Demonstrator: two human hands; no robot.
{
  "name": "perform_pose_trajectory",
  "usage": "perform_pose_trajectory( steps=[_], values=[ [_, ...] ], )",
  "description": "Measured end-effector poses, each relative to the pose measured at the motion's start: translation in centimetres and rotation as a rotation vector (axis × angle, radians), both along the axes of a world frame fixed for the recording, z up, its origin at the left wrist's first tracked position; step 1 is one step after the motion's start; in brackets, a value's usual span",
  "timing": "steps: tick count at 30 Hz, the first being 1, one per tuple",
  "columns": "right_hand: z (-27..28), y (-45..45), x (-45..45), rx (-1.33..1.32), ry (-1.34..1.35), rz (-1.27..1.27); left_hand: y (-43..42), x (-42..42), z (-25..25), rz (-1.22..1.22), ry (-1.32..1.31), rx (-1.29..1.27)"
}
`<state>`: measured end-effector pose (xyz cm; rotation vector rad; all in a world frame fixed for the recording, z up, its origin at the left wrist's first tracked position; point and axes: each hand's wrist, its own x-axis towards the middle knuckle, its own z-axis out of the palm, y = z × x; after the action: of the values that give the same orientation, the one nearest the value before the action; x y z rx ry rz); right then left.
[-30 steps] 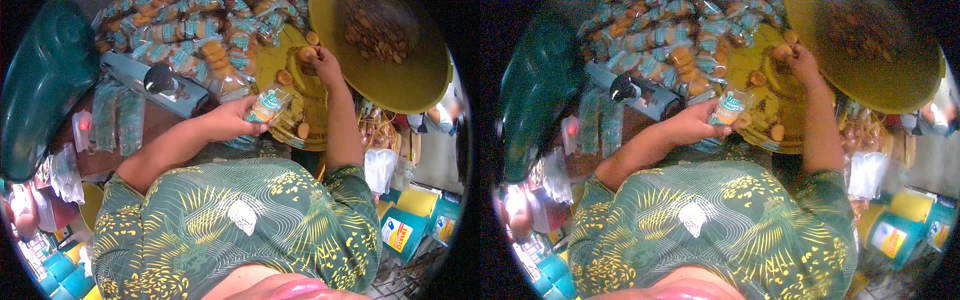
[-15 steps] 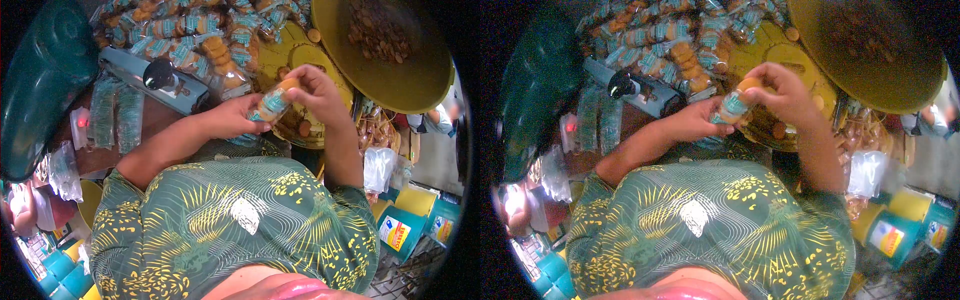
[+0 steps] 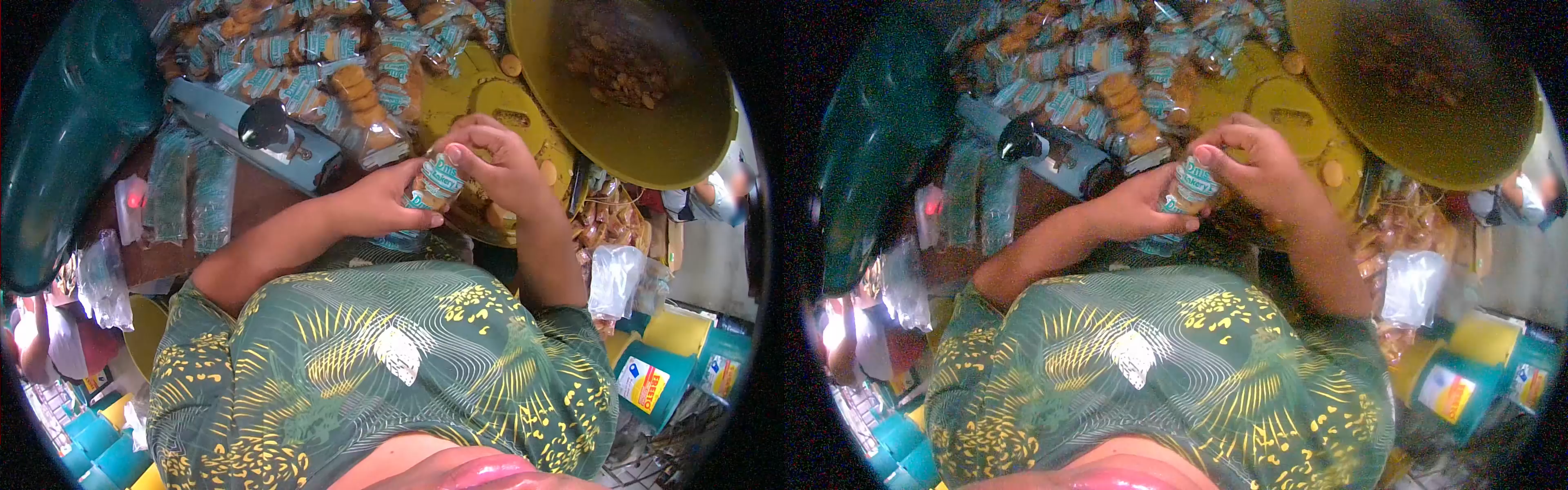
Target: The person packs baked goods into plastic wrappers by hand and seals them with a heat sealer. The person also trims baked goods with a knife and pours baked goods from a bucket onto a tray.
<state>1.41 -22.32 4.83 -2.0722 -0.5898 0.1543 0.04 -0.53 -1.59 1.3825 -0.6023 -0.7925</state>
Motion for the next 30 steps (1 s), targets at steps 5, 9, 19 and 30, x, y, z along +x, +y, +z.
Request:
perform_pose_trajectory(
  steps=[5, 9, 19, 30],
  values=[
    [1.0, 1.7, -0.9, -0.058, -0.437, -0.161, -0.1, 0.0, 1.1, 0.135, 0.035, -0.049],
    [0.3, 2.2, -1.1, -0.033, -0.314, -0.183, -0.1, 0.5, 0.6, 0.074, 0.167, -0.082],
    [-3.1, -7.6, 14.0, -0.859, -0.533, -0.651, 0.4, 0.0, 1.1, 0.1, 0.216, -0.093],
    [-1.7, -6.4, 9.6, -0.059, -0.172, -0.478, 0.8, 0.5, 2.5, 0.069, 0.18, -0.03]
  ],
)
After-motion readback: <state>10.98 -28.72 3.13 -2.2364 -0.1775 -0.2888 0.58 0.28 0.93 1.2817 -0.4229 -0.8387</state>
